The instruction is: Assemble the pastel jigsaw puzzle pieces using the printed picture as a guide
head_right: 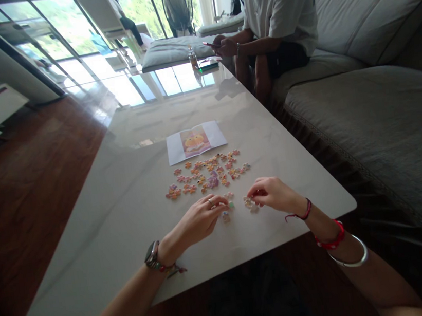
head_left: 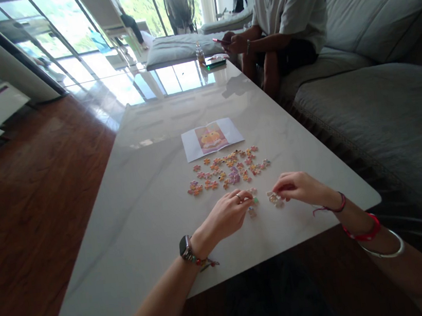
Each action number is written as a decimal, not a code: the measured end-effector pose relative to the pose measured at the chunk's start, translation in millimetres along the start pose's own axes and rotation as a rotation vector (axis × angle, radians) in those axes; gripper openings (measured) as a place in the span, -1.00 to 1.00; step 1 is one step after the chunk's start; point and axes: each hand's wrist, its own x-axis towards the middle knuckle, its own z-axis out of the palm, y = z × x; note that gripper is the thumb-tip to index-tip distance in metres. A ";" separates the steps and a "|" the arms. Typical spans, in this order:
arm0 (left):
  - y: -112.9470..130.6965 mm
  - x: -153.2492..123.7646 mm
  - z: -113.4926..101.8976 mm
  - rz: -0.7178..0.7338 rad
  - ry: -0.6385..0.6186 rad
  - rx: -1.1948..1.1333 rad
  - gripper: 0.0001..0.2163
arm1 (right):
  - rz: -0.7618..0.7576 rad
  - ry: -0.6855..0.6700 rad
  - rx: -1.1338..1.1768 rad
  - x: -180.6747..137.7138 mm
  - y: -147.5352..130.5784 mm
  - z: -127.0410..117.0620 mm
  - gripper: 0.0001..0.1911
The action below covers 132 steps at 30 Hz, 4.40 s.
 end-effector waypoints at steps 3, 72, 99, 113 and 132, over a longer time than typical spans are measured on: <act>0.2 -0.1 0.2 -0.008 -0.008 0.006 -0.75 | 0.068 0.058 -0.022 2.7 0.9 2.5 -0.81; 38.0 -12.6 -19.2 -0.098 -0.256 0.298 -0.71 | -0.245 -0.107 -0.260 46.9 -32.3 48.1 -0.87; 34.5 -13.2 -14.6 -0.136 -0.235 0.220 -0.73 | -0.262 -0.099 -0.288 38.6 -25.3 45.3 -0.89; 39.3 -17.7 -4.4 -0.051 -0.206 0.342 -0.70 | -0.254 -0.115 -0.310 39.8 -25.8 42.5 -0.92; 35.8 -16.0 -16.7 -0.235 -0.286 0.149 -0.76 | -0.350 -0.124 -0.365 34.6 -30.1 42.2 -0.83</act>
